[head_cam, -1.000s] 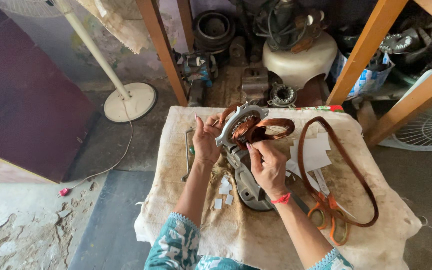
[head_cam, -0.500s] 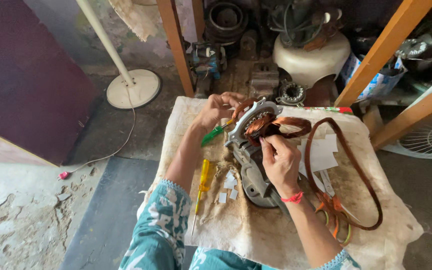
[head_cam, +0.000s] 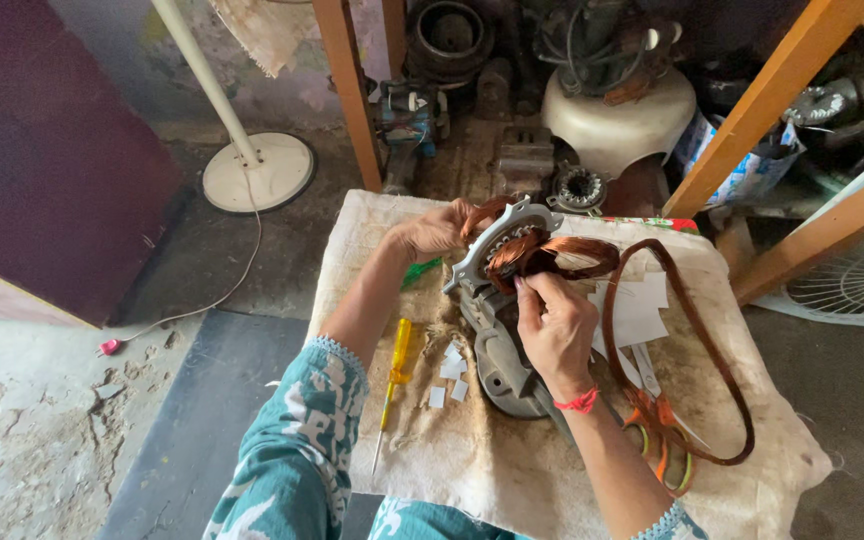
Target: The person winds a copper wire around a motor stator held in a bench vise. They repeatedly wrap the wire by hand, adjusting the coil and the stator to fit the windings into the slots.
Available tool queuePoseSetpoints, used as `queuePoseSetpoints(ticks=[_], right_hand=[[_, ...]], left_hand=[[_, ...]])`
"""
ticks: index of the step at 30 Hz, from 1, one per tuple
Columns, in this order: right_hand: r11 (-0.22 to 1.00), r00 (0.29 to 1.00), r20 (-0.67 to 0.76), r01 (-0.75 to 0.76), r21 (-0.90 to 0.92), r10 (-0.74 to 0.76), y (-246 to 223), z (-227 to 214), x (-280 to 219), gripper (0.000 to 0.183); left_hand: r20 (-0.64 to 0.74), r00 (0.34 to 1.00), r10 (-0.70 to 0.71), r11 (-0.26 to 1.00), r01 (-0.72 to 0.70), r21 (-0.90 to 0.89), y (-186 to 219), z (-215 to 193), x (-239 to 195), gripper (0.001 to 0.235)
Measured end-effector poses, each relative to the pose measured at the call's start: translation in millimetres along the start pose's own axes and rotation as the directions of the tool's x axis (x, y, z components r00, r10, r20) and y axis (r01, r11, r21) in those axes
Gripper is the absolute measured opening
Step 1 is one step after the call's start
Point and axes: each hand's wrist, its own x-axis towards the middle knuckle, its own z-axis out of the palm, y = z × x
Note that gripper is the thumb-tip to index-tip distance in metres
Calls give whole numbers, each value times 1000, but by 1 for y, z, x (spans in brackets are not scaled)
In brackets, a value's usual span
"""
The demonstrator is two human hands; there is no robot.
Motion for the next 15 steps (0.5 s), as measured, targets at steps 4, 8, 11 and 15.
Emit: queuePoseSetpoints(ticks=[4,8,11,15], right_hand=[[1000,1000,-8,13,-8,-13,-1,1,0,11],[999,999,-34,17,-51,-19,-2,4,3,12],[998,1000,9,-27,-61,27,0,6,2,12],[994,998,25,-47,-102,50,0,7,2,14]], left_hand=[[72,996,-60,996,65,-67,-29,-15,8,29],[20,1000,0,1000,1,-14,-51,-20,18,55],[60,998,16,993,-9,-119,-52,-16,17,115],[95,994,53,920,-11,-392,-44,1,19,113]])
